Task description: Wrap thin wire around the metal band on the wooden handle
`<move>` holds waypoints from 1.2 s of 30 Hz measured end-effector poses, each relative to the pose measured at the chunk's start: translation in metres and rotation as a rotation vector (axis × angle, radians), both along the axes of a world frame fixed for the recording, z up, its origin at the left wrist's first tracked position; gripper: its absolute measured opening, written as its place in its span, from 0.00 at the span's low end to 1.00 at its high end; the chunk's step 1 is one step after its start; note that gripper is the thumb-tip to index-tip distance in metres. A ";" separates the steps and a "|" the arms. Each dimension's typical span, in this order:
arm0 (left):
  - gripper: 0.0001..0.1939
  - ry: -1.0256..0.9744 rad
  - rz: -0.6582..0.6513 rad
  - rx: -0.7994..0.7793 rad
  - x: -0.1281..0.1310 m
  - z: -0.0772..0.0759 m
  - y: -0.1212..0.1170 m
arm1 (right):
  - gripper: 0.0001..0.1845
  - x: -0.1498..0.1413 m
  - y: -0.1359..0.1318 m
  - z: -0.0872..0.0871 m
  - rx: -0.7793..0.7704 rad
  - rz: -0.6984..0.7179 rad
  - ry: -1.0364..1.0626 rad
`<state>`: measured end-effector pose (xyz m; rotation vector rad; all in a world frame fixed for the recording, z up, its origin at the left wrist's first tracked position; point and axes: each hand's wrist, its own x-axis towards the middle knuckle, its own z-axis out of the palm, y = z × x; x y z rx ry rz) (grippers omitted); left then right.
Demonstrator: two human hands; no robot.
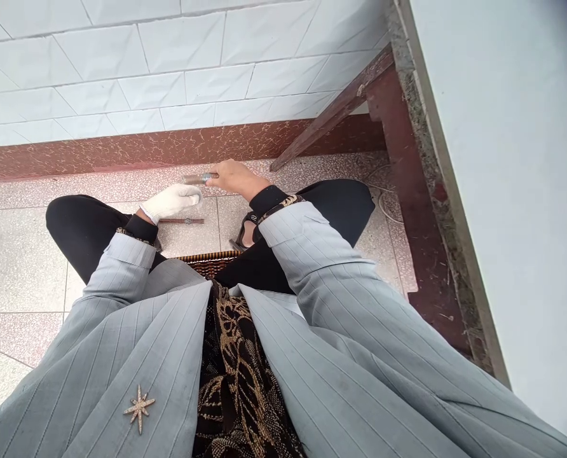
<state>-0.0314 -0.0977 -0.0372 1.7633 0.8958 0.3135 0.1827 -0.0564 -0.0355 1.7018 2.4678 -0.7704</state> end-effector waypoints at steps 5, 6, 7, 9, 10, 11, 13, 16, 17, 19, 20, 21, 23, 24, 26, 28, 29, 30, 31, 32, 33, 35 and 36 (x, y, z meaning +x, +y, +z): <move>0.12 0.063 0.123 0.089 -0.004 0.002 0.003 | 0.16 0.001 -0.004 0.003 -0.192 0.275 -0.090; 0.11 0.065 0.163 0.091 -0.006 0.003 0.005 | 0.16 0.003 -0.004 0.005 -0.249 0.310 -0.062; 0.11 0.065 0.205 0.086 -0.008 0.004 0.006 | 0.15 0.005 -0.003 0.007 -0.309 0.331 -0.026; 0.10 0.058 0.277 0.053 -0.012 0.004 0.009 | 0.15 0.009 -0.002 0.014 -0.416 0.348 0.075; 0.09 0.049 0.297 0.029 -0.014 0.003 0.011 | 0.14 0.012 -0.002 0.018 -0.451 0.352 0.138; 0.09 0.032 0.311 0.006 -0.015 0.003 0.011 | 0.14 0.015 -0.002 0.022 -0.467 0.353 0.211; 0.09 -0.012 0.328 -0.038 -0.015 0.000 0.012 | 0.12 0.020 -0.002 0.032 -0.436 0.321 0.391; 0.10 -0.112 0.281 -0.091 -0.010 -0.006 0.009 | 0.10 0.024 -0.004 0.040 -0.310 0.112 0.718; 0.11 -0.149 0.244 -0.106 -0.008 -0.008 0.008 | 0.11 0.023 -0.004 0.041 -0.278 0.009 0.824; 0.12 -0.193 0.166 -0.129 -0.004 -0.011 0.006 | 0.13 0.021 -0.002 0.038 -0.250 -0.206 0.999; 0.12 -0.194 0.138 -0.142 -0.002 -0.011 0.004 | 0.15 0.020 0.000 0.036 -0.249 -0.299 1.049; 0.11 -0.185 0.119 -0.159 -0.001 -0.011 0.003 | 0.16 0.019 0.002 0.032 -0.247 -0.378 1.072; 0.11 -0.161 0.081 -0.204 0.002 -0.010 0.001 | 0.15 0.017 0.006 0.024 -0.226 -0.484 1.028; 0.11 -0.153 0.060 -0.227 0.002 -0.008 0.000 | 0.15 0.017 0.008 0.021 -0.202 -0.505 0.958; 0.12 -0.127 0.023 -0.255 0.003 -0.005 -0.002 | 0.14 0.016 0.011 0.014 -0.133 -0.486 0.738; 0.12 -0.084 -0.005 -0.242 0.002 -0.003 -0.003 | 0.14 0.014 0.010 0.009 -0.061 -0.391 0.458; 0.13 -0.062 -0.012 -0.222 0.002 -0.002 -0.003 | 0.15 0.012 0.009 0.007 -0.036 -0.322 0.325; 0.13 -0.046 -0.017 -0.200 0.001 -0.002 -0.003 | 0.16 0.010 0.008 0.005 -0.024 -0.246 0.208; 0.13 -0.036 -0.019 -0.177 0.001 -0.002 -0.003 | 0.17 0.008 0.006 0.003 -0.024 -0.165 0.109; 0.12 -0.027 -0.014 -0.151 0.000 -0.003 -0.002 | 0.17 0.006 0.004 0.001 -0.034 -0.079 0.031; 0.11 -0.019 0.000 -0.123 -0.002 -0.003 -0.001 | 0.18 0.005 0.003 -0.001 -0.054 0.010 -0.030; 0.10 0.012 0.038 -0.067 -0.005 -0.002 0.001 | 0.17 0.003 0.000 -0.005 -0.120 0.160 -0.097; 0.09 0.032 0.068 -0.038 -0.006 -0.001 0.001 | 0.16 0.003 -0.001 -0.006 -0.169 0.209 -0.106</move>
